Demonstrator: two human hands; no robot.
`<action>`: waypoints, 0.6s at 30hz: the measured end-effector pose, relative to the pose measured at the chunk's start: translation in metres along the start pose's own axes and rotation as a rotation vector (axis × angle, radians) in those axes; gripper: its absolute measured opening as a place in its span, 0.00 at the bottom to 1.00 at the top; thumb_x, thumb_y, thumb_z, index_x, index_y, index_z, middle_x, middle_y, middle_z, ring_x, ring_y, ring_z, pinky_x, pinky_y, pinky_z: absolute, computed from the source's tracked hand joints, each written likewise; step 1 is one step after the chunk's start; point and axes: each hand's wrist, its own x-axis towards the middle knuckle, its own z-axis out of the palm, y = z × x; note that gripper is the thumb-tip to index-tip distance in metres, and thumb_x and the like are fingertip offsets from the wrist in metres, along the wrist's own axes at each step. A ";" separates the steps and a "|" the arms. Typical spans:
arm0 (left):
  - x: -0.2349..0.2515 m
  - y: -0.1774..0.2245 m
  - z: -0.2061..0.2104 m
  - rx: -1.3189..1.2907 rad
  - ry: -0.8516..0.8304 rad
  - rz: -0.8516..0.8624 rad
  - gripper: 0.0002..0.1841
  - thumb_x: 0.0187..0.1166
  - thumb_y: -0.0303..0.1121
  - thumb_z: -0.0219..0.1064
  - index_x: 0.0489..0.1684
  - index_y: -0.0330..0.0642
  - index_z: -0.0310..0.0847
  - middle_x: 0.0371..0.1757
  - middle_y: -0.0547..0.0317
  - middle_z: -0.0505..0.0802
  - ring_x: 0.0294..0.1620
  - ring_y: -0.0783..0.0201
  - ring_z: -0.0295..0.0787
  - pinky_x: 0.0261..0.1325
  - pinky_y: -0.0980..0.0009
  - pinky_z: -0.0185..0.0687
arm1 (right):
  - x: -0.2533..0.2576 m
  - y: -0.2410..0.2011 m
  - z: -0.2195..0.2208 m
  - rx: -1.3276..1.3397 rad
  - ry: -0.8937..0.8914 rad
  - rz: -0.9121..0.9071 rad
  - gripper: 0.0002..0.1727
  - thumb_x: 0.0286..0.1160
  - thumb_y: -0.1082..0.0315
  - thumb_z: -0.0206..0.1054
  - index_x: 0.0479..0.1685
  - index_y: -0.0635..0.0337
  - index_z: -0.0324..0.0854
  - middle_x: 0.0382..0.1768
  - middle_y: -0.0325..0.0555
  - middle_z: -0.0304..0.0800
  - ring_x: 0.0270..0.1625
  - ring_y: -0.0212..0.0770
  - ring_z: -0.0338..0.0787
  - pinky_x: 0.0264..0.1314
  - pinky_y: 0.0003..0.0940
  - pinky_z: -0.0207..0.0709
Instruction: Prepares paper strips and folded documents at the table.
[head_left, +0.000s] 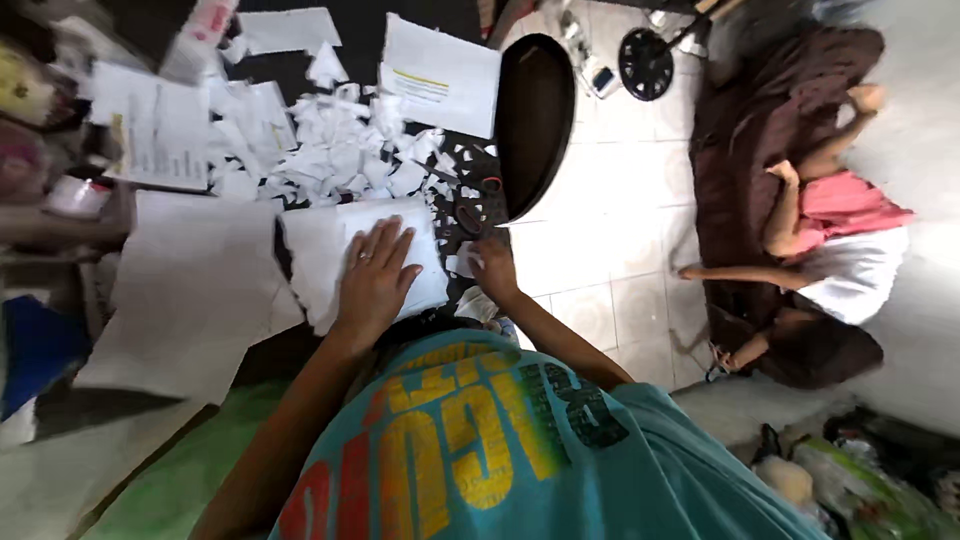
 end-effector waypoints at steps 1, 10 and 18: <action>0.000 -0.002 0.003 0.011 -0.012 0.004 0.31 0.92 0.52 0.49 0.88 0.43 0.67 0.91 0.44 0.65 0.93 0.43 0.55 0.90 0.37 0.45 | 0.000 -0.002 0.000 -0.047 -0.015 0.005 0.18 0.79 0.69 0.68 0.63 0.68 0.86 0.65 0.69 0.85 0.71 0.66 0.83 0.76 0.60 0.75; -0.010 -0.034 0.009 0.068 0.083 0.045 0.32 0.91 0.55 0.47 0.89 0.49 0.65 0.92 0.45 0.63 0.95 0.41 0.48 0.92 0.37 0.39 | 0.006 0.004 0.011 -0.112 -0.025 -0.082 0.18 0.76 0.71 0.72 0.64 0.63 0.86 0.68 0.64 0.84 0.73 0.65 0.80 0.72 0.60 0.77; -0.007 -0.027 -0.016 0.016 0.131 -0.032 0.32 0.90 0.53 0.52 0.86 0.43 0.69 0.90 0.38 0.66 0.93 0.37 0.51 0.93 0.42 0.44 | 0.001 0.004 0.038 -0.181 -0.041 -0.300 0.13 0.80 0.72 0.65 0.58 0.62 0.89 0.61 0.57 0.89 0.68 0.58 0.85 0.69 0.54 0.79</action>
